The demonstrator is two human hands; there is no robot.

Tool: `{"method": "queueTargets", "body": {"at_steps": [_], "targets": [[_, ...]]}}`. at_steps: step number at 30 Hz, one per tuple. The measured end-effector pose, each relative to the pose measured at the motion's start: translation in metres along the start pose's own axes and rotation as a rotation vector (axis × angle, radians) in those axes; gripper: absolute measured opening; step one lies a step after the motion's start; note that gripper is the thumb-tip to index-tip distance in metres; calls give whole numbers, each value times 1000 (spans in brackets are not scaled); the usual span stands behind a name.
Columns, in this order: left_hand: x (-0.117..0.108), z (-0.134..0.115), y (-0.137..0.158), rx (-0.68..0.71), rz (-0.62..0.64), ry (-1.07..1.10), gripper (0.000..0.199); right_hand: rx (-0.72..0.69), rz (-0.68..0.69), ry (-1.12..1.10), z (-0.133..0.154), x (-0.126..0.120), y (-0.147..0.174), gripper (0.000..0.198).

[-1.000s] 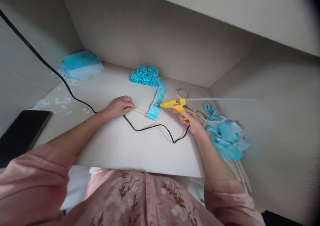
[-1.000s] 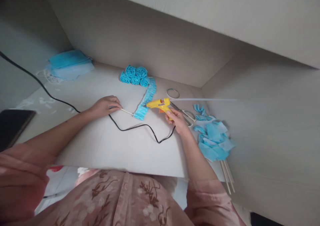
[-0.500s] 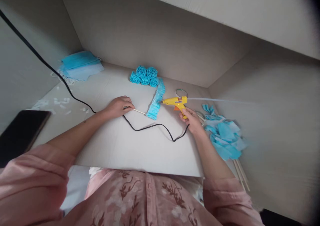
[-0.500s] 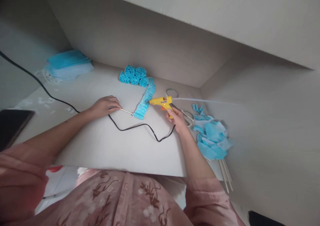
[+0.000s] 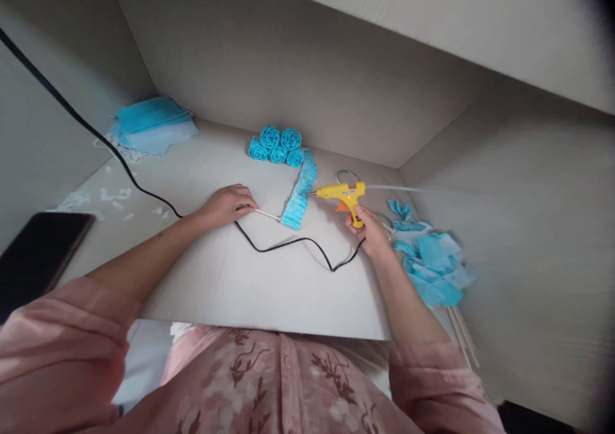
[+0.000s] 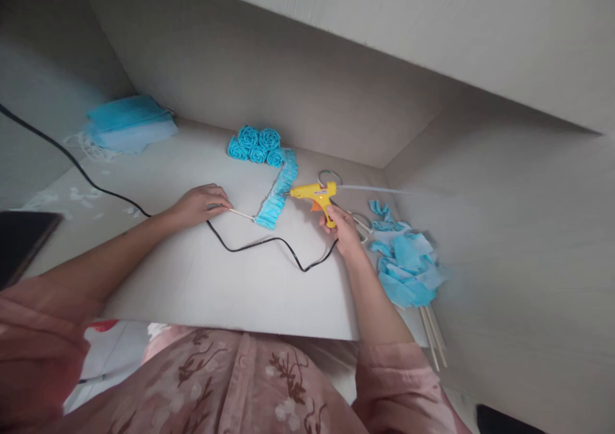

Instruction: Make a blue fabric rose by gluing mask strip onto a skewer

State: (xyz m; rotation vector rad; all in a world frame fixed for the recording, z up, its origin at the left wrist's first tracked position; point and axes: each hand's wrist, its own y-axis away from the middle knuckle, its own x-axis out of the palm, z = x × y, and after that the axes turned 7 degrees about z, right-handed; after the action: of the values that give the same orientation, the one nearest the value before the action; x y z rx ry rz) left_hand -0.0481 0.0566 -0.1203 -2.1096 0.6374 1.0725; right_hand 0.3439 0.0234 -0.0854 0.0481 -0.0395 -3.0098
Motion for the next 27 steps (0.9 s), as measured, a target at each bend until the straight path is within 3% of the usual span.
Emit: {"method": "queueTargets", "body": {"at_steps": [9,17,27], "targets": [[2,2,1,1,-11,19,33,21,138,130,1,2,3,52],[3,4,0,13,-15,18,33,17,164,120,0,2,3,43],[2,2,0,-24,11,-32,29,-14,275,297,-3,-3,6,35]]}}
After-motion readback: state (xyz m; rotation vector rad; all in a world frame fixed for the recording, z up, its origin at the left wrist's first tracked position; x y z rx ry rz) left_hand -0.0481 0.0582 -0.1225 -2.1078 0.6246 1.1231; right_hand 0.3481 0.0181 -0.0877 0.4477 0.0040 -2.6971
